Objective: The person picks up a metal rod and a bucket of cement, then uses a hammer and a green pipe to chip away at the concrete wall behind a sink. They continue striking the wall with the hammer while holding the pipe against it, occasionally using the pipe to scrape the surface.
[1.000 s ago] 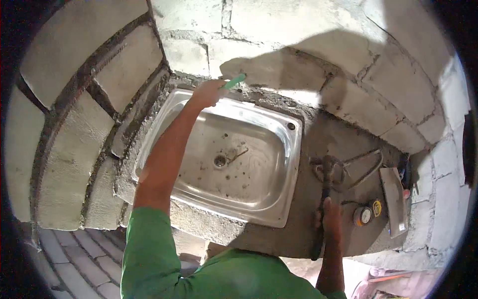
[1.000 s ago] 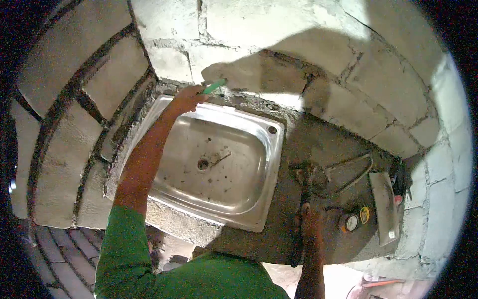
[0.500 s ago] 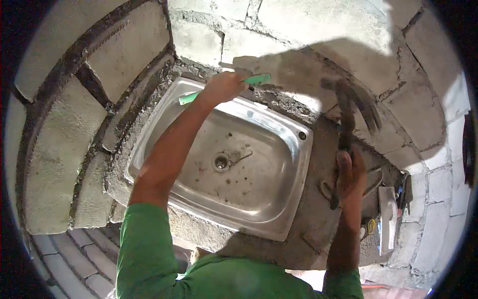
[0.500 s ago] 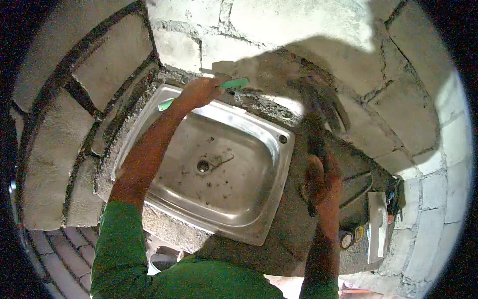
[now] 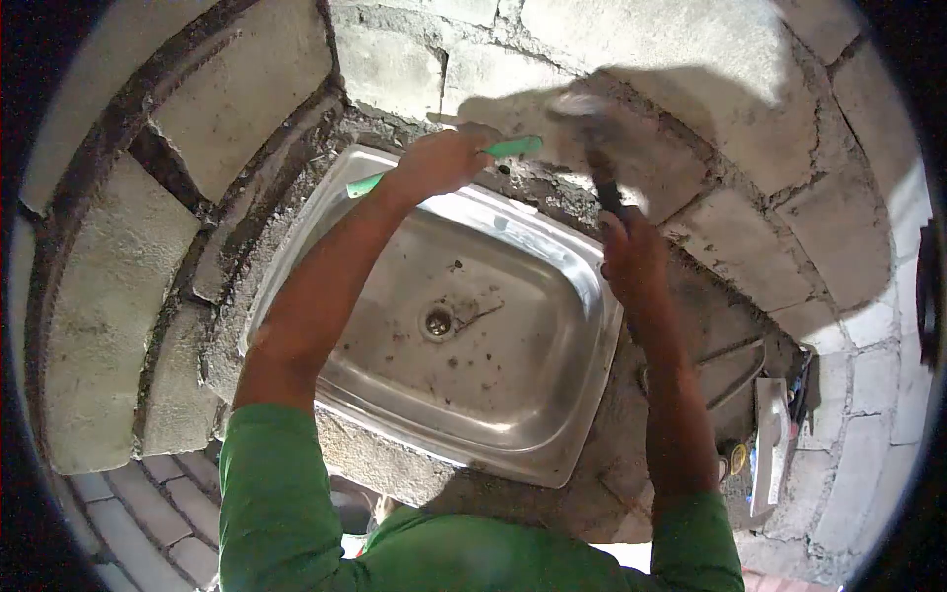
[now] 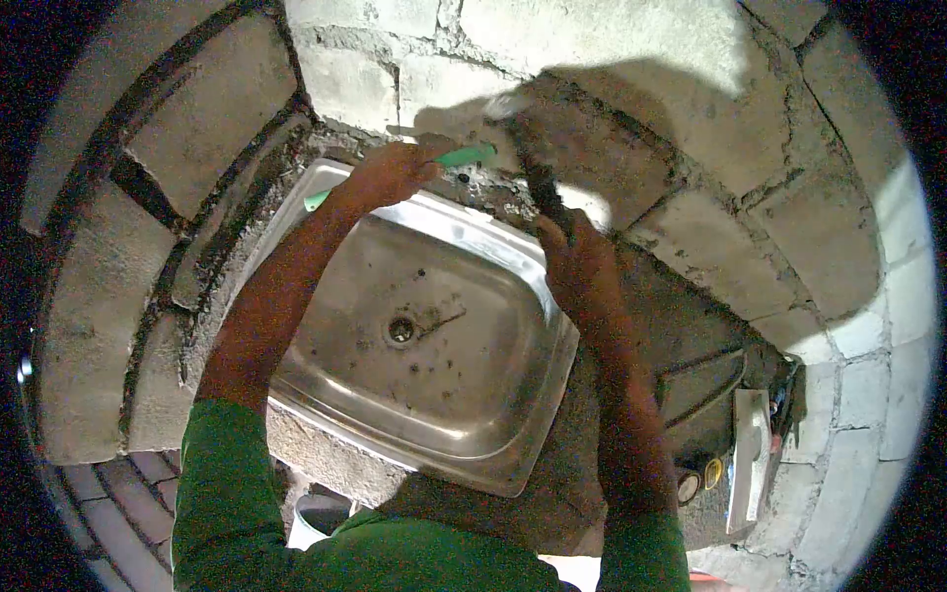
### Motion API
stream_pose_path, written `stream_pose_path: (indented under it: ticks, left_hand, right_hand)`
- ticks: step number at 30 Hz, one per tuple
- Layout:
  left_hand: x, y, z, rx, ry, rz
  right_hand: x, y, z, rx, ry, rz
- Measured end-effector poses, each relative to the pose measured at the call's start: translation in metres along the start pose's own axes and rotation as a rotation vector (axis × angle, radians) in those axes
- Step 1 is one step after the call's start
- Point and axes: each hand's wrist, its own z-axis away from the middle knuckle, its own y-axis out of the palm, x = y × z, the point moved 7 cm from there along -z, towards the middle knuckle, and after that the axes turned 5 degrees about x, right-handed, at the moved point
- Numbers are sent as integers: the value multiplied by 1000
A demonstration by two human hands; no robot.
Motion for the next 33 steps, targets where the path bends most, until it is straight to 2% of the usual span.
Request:
stream_pose_path:
  ticks: [1,2,3,4,6,7,8,10,11,15,17,18,21,22,24,25,26,28,30,32,33]
  left_hand:
    - [7,9,-1,-1,-2,-2]
    - [12,25,-2,24,69,-134]
    - [13,35,-2,51,143,-267]
    - [10,42,-2,119,-10,-220]
    - [14,38,2,-11,1,-94]
    - [22,36,1,-10,-20,-113]
    - [26,33,4,5,-42,-125]
    - [19,2,14,-45,-51,105]
    - [18,1,12,-14,-71,77]
    - [6,1,11,-16,-119,-23]
    - [10,9,11,-99,-62,21]
    - [12,10,13,-181,-8,65]
    - [7,3,27,-274,-7,95]
    - [3,1,28,-275,-15,99]
    - [9,9,30,-103,-222,118]
    - [6,4,33,-212,-124,152]
    - [10,7,33,-219,-130,153]
    - [12,15,36,-230,-196,180]
    - [10,24,37,-252,-175,156]
    - [10,32,39,-289,-180,43]
    - [8,33,42,-319,-135,11]
  right_hand:
    - [-7,19,-8,115,79,-16]
    - [-17,40,-13,232,157,-32]
    - [-14,63,-16,336,-236,147]
    - [-4,57,-14,328,-240,147]
    - [-15,43,0,373,323,-3]
    - [-19,41,5,238,262,1]
    - [-23,37,8,260,270,4]
    - [-18,3,9,182,252,-217]
    - [-13,-14,6,146,246,-169]
    - [-8,-34,3,173,246,-309]
    - [6,-43,4,58,97,-316]
    - [11,-44,6,63,94,-312]
    - [25,-50,2,101,160,-332]
    - [32,-51,1,101,138,-310]
    - [42,-46,-2,115,107,-289]
    - [46,-45,-7,63,62,-301]
    - [52,-46,-12,11,18,-312]
    - [69,-44,-21,62,51,-373]
    - [76,-38,-28,112,84,-429]
    - [84,-35,-29,35,-88,-314]
    - [73,-22,-26,40,-90,-311]
